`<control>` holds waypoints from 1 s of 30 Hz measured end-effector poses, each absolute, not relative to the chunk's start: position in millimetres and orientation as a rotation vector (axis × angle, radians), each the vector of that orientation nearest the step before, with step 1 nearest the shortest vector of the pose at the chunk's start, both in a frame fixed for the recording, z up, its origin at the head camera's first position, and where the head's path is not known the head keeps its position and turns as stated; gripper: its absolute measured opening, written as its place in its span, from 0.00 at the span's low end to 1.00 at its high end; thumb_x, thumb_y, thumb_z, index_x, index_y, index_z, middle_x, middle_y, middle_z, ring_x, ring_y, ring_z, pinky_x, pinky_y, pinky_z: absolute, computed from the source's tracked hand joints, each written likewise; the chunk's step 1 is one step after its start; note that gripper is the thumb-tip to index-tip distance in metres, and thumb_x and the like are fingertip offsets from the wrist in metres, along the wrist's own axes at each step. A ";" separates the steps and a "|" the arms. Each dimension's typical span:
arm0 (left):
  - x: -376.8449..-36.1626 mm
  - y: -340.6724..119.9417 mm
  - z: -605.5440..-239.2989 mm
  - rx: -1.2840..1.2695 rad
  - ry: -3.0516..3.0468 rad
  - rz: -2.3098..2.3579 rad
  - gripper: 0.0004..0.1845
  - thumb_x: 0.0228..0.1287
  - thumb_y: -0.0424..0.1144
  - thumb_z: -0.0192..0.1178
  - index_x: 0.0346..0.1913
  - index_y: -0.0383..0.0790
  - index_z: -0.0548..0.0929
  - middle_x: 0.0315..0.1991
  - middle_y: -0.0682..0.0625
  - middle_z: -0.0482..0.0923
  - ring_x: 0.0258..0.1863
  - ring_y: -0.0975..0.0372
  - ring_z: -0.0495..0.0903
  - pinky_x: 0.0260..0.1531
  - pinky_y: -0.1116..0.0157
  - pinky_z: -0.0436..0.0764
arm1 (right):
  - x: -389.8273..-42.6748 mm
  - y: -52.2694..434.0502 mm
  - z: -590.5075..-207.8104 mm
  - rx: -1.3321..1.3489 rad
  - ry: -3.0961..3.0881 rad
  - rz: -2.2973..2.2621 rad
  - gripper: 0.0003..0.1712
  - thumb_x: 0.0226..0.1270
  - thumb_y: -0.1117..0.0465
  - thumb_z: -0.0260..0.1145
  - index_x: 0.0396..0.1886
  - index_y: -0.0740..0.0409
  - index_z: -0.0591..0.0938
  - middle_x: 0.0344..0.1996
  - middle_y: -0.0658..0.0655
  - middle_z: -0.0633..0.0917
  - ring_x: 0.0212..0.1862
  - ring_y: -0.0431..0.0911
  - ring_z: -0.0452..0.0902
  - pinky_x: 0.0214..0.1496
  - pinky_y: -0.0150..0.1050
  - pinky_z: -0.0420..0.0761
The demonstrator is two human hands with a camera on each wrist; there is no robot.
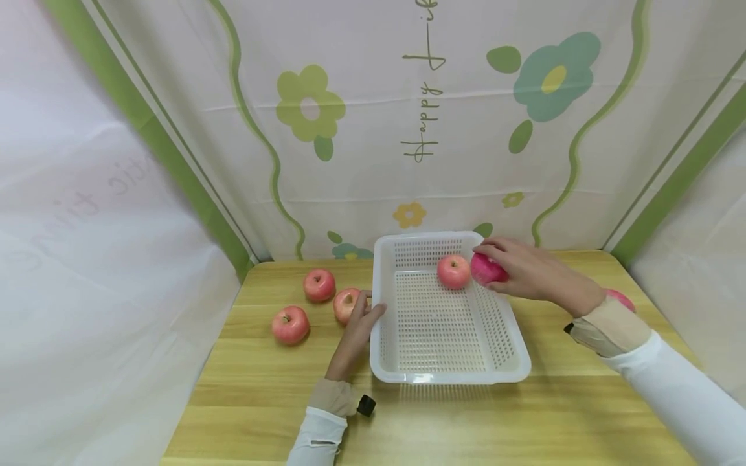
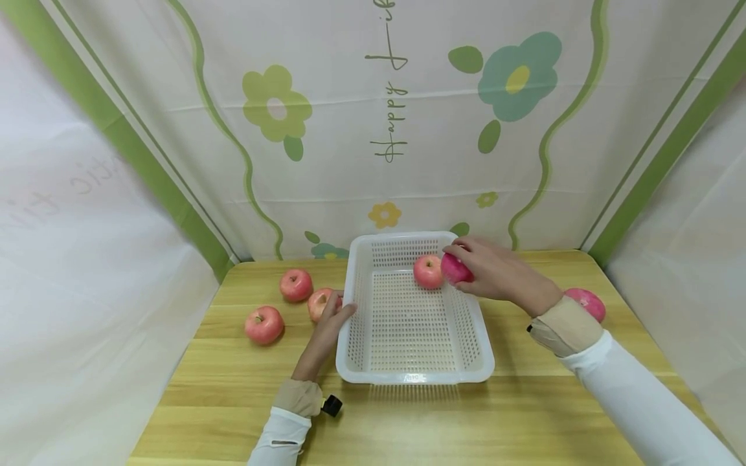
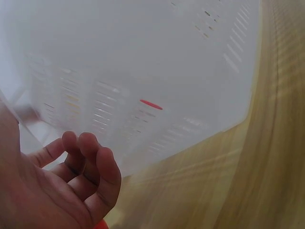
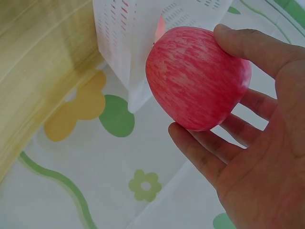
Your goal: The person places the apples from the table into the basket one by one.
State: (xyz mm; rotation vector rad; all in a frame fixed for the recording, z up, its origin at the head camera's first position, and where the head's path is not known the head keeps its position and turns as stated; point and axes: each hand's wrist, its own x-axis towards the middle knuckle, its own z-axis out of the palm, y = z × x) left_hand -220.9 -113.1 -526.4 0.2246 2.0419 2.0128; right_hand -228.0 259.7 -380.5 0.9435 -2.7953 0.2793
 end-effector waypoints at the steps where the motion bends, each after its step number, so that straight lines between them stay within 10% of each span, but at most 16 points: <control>1: -220.8 -113.0 -526.1 0.222 2.042 2.011 0.26 0.82 0.50 0.53 0.71 0.39 0.64 0.63 0.29 0.80 0.57 0.41 0.85 0.49 0.54 0.88 | -228.4 258.2 -380.4 0.946 -2.804 0.280 0.38 0.60 0.58 0.81 0.69 0.63 0.79 0.63 0.67 0.81 0.61 0.63 0.79 0.53 0.59 0.86; 30: -220.7 -111.3 -525.1 0.176 2.078 1.998 0.23 0.81 0.51 0.54 0.69 0.45 0.67 0.59 0.28 0.82 0.53 0.41 0.87 0.44 0.53 0.90 | -242.1 231.0 -398.2 1.035 -2.872 0.213 0.35 0.59 0.56 0.83 0.66 0.58 0.81 0.61 0.62 0.81 0.54 0.54 0.82 0.47 0.48 0.87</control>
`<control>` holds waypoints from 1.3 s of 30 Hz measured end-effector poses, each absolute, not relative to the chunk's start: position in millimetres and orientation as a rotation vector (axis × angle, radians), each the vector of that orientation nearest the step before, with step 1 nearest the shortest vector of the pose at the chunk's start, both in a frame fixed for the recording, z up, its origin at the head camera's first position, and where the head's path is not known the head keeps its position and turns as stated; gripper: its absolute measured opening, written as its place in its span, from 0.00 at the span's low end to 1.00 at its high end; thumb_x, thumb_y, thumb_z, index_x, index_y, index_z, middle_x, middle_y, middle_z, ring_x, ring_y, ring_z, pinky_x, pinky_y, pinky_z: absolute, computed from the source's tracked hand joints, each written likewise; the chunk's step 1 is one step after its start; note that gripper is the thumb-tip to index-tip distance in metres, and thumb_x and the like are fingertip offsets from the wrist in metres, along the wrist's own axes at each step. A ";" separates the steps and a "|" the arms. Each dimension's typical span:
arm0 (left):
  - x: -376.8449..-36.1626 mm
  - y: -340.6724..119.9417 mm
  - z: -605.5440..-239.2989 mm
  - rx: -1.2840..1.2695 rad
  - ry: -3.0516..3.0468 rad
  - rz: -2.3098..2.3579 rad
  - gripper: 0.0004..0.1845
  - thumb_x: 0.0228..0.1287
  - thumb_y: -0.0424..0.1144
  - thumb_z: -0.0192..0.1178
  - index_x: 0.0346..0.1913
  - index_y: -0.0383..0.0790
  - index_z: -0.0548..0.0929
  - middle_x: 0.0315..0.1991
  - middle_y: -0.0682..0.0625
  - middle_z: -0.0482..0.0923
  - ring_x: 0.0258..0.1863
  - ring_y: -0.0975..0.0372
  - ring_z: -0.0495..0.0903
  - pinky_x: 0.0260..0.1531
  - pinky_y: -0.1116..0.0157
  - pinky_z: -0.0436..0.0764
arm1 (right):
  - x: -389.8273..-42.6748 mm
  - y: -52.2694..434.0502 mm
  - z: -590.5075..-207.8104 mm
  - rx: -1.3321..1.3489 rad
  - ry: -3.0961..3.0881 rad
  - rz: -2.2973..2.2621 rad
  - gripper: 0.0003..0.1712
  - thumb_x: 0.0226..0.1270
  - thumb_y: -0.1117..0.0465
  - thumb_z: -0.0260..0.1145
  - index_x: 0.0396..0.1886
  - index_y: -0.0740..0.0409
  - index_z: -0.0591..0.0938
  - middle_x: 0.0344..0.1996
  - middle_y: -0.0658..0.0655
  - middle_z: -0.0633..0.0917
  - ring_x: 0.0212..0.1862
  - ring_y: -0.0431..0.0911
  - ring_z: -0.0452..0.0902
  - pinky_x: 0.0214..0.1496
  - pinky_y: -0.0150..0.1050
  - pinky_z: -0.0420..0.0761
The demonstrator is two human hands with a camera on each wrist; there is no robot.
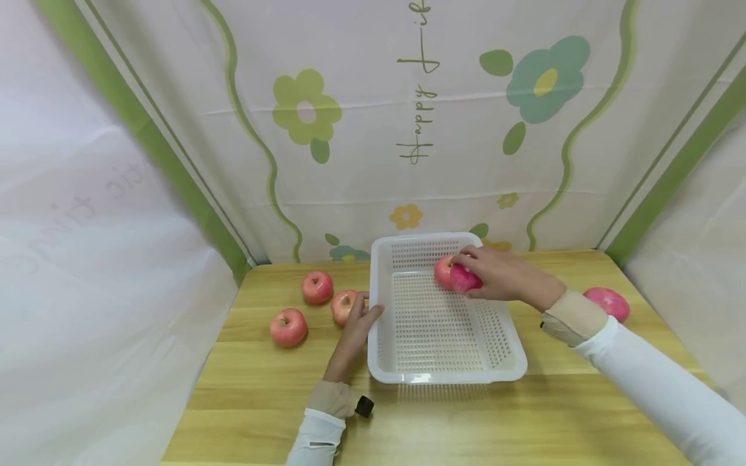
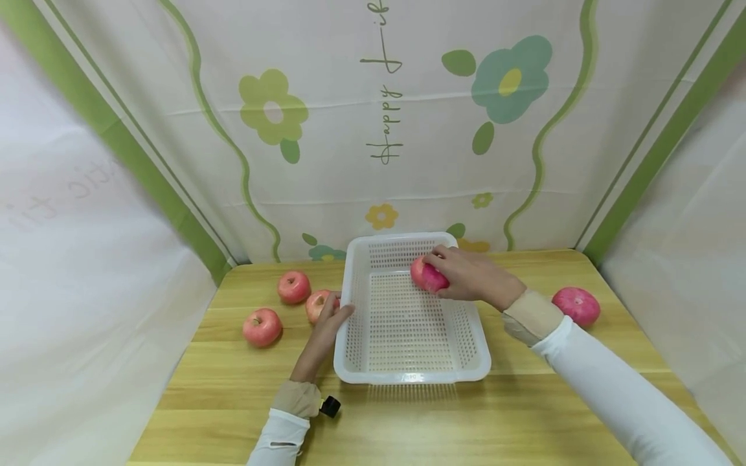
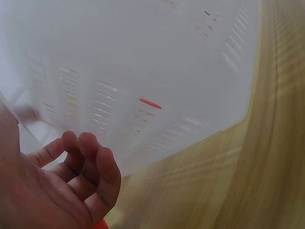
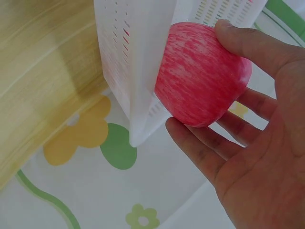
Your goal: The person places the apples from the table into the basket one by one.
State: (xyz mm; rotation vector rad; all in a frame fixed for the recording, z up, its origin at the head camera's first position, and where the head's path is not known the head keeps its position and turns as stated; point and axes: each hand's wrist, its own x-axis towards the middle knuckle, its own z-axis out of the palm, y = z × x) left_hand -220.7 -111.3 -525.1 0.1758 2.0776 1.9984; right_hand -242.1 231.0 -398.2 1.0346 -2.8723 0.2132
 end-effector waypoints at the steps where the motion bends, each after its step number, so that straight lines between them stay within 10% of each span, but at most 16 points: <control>1: -220.6 -111.6 -525.0 0.176 2.077 1.997 0.23 0.81 0.51 0.54 0.69 0.45 0.67 0.59 0.28 0.81 0.54 0.41 0.87 0.45 0.53 0.90 | -242.3 230.5 -398.6 1.032 -2.882 0.216 0.35 0.59 0.56 0.83 0.65 0.58 0.81 0.61 0.62 0.81 0.54 0.54 0.82 0.47 0.48 0.87; 39: -220.7 -111.7 -522.8 0.179 2.107 1.975 0.23 0.80 0.51 0.54 0.68 0.44 0.67 0.60 0.28 0.81 0.53 0.43 0.87 0.45 0.54 0.89 | -254.6 213.1 -414.1 1.043 -3.035 0.065 0.34 0.59 0.52 0.84 0.61 0.55 0.80 0.50 0.56 0.80 0.41 0.46 0.75 0.35 0.37 0.77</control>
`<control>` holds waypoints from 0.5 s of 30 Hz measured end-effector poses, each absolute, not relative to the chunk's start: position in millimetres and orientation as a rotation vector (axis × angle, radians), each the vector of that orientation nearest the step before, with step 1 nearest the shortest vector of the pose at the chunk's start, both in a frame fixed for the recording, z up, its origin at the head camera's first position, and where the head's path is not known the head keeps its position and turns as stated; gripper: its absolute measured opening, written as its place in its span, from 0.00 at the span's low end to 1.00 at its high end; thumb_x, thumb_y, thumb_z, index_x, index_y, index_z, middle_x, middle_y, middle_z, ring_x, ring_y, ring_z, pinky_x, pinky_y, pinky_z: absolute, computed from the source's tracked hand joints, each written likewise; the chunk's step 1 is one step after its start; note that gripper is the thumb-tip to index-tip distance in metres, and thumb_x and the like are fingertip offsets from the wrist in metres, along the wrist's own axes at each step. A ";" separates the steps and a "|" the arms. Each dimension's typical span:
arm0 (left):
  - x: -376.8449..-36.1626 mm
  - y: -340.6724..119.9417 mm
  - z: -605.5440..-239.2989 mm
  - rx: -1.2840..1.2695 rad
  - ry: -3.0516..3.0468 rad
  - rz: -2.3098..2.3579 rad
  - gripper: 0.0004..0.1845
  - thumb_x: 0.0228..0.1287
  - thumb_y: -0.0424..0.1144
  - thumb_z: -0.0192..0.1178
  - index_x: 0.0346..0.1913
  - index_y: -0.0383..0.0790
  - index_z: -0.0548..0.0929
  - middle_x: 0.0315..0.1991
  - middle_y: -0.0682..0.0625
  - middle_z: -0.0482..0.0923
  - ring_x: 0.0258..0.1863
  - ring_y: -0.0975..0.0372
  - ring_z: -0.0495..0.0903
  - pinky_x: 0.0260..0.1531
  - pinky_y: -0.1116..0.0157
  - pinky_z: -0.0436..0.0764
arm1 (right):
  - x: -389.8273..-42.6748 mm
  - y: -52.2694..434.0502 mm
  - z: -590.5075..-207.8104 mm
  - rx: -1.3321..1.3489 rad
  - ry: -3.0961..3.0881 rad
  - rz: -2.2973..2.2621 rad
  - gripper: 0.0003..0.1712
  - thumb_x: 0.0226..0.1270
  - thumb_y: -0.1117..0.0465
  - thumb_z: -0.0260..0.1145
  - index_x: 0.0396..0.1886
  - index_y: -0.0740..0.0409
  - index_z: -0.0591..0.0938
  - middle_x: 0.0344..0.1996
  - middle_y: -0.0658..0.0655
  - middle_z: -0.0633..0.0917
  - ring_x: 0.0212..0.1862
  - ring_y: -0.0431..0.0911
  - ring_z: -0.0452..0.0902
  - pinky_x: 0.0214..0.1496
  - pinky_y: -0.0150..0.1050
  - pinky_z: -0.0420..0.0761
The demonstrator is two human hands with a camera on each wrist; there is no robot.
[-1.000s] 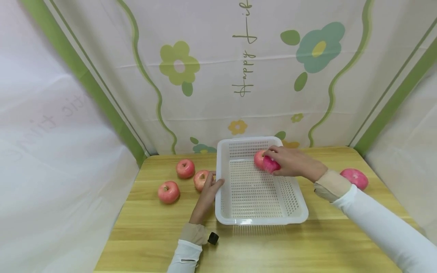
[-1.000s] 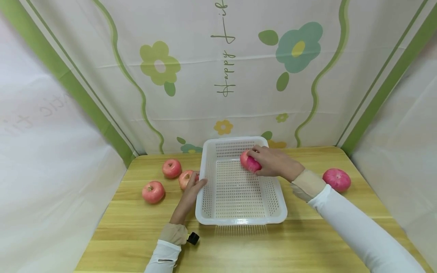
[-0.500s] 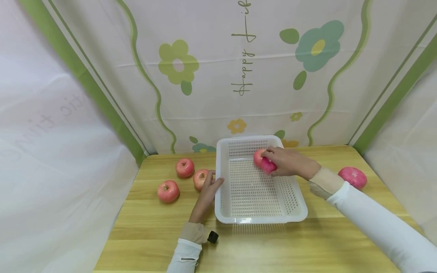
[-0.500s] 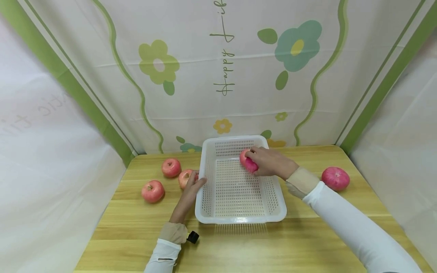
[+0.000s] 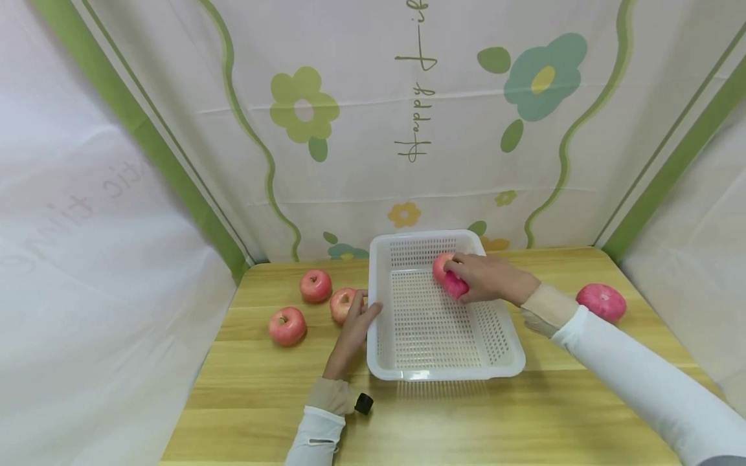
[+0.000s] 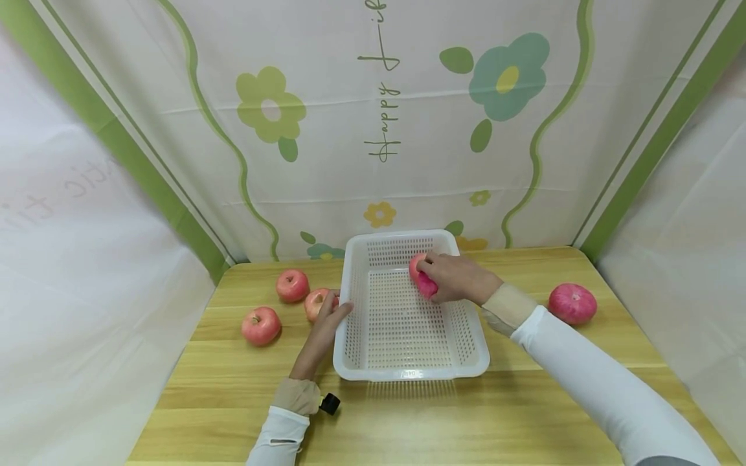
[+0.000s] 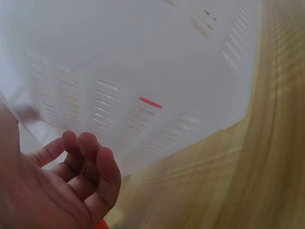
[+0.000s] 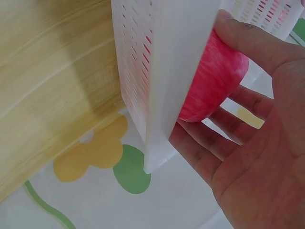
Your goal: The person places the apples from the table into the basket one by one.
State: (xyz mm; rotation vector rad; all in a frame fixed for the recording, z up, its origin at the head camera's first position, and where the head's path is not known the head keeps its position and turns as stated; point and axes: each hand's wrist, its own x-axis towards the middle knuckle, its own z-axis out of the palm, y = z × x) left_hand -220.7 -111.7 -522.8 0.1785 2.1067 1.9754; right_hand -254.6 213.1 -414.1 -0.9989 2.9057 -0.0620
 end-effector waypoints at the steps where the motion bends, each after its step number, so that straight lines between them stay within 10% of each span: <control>1: -220.7 -111.6 -522.5 0.176 2.105 1.978 0.23 0.80 0.51 0.54 0.68 0.44 0.67 0.60 0.29 0.81 0.53 0.43 0.87 0.45 0.54 0.89 | -255.1 212.4 -414.7 -0.996 2.899 -0.056 0.34 0.59 0.52 0.84 0.61 0.55 0.79 0.49 0.56 0.80 0.41 0.46 0.75 0.35 0.36 0.77; 15: -221.4 -111.0 -523.6 0.179 2.087 1.996 0.23 0.79 0.50 0.54 0.68 0.43 0.67 0.60 0.28 0.81 0.53 0.43 0.87 0.44 0.55 0.89 | -257.1 206.5 -425.8 -0.958 2.861 -0.029 0.36 0.55 0.49 0.86 0.60 0.54 0.79 0.47 0.54 0.80 0.43 0.45 0.77 0.37 0.40 0.82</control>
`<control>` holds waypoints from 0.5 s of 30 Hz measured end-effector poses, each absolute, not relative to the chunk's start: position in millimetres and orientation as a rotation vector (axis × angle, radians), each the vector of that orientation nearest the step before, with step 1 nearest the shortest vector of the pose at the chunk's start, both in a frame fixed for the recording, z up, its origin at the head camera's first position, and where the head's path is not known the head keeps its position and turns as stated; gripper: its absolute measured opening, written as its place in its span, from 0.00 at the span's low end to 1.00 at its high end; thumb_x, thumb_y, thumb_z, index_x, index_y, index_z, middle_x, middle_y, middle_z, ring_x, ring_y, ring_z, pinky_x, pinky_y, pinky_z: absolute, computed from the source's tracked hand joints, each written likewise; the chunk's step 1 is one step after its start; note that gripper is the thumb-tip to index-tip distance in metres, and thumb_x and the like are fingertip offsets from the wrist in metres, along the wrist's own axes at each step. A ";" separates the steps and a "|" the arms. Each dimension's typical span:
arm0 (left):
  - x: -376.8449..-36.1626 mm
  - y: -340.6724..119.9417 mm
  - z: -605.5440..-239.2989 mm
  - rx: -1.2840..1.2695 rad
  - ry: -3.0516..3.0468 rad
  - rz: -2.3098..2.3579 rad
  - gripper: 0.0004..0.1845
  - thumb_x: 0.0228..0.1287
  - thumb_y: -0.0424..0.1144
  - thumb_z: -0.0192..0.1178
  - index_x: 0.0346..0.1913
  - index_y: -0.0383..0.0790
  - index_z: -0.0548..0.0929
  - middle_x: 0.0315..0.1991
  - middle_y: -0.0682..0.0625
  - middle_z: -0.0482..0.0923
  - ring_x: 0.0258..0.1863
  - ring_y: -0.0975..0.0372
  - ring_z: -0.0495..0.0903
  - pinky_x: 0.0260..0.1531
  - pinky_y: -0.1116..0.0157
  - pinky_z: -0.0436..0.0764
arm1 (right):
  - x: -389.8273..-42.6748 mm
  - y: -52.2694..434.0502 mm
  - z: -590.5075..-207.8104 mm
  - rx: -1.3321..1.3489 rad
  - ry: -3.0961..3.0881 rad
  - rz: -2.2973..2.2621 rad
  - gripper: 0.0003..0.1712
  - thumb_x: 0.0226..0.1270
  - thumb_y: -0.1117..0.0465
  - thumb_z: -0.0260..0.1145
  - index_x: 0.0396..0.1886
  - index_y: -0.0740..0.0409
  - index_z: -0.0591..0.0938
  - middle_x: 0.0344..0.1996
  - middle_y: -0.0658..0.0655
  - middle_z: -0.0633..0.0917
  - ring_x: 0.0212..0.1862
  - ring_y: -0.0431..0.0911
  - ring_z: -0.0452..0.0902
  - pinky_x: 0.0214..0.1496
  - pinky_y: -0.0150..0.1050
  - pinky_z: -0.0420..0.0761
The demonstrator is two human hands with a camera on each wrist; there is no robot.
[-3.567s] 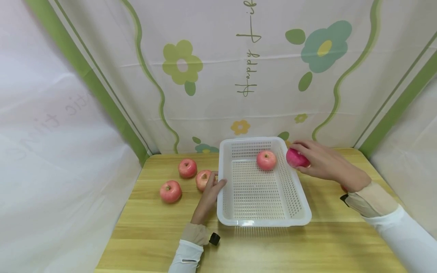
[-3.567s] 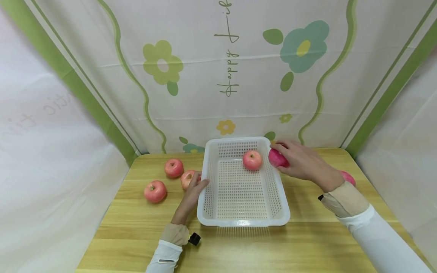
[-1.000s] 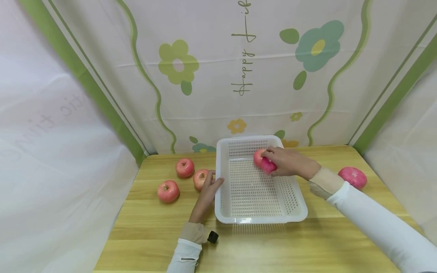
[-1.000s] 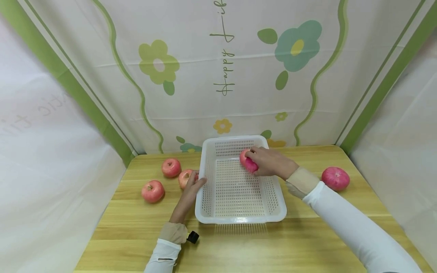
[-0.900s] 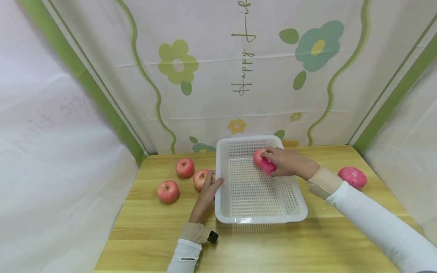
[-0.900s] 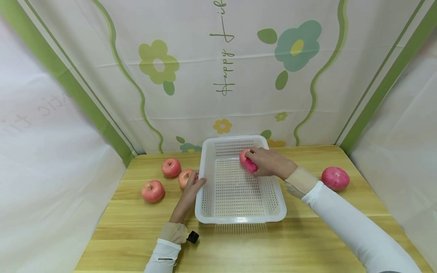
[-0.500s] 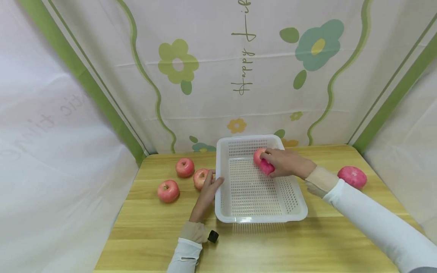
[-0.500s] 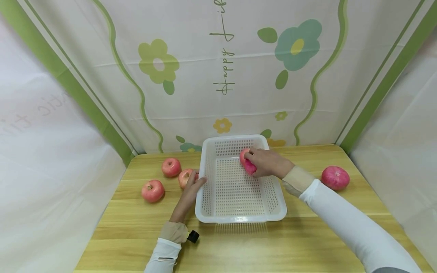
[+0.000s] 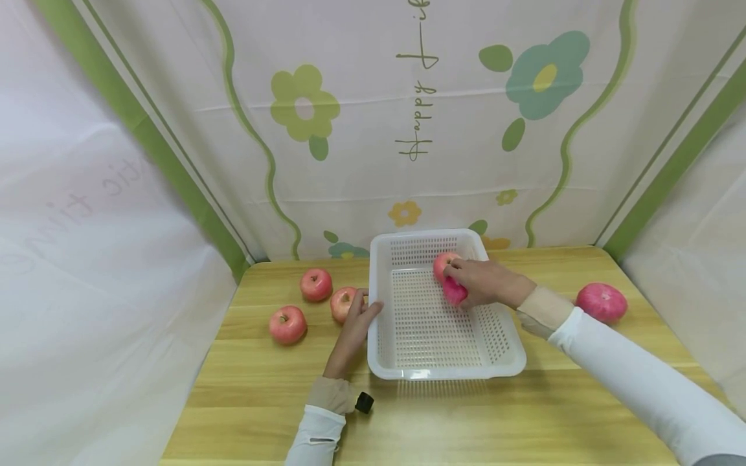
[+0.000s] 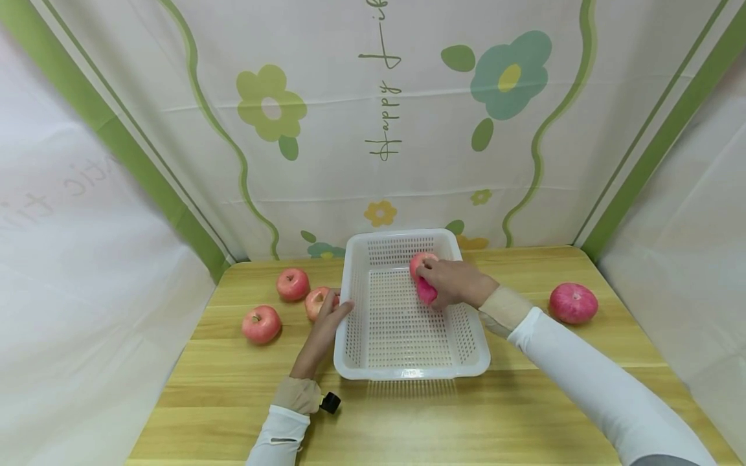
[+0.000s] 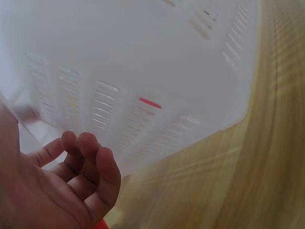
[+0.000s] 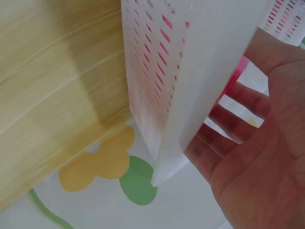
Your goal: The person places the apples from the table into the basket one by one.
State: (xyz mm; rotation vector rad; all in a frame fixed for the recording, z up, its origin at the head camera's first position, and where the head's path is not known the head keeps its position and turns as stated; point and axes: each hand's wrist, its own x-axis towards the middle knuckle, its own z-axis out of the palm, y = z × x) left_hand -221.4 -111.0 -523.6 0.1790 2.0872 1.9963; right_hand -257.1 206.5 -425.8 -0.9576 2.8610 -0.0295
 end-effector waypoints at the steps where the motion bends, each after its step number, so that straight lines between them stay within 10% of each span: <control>1: -221.6 -111.0 -523.8 0.183 2.090 1.994 0.23 0.79 0.50 0.54 0.68 0.43 0.67 0.60 0.27 0.81 0.53 0.43 0.87 0.44 0.55 0.89 | -257.1 206.1 -426.2 -0.963 2.861 -0.027 0.36 0.54 0.49 0.86 0.59 0.54 0.79 0.47 0.54 0.80 0.43 0.45 0.77 0.37 0.40 0.82; 15: -221.9 -111.2 -524.8 0.196 2.096 1.988 0.24 0.80 0.51 0.54 0.69 0.42 0.66 0.60 0.28 0.81 0.53 0.43 0.87 0.45 0.54 0.89 | -258.9 202.6 -433.4 -0.950 2.830 -0.027 0.37 0.53 0.49 0.87 0.57 0.54 0.78 0.49 0.56 0.80 0.43 0.47 0.79 0.40 0.42 0.84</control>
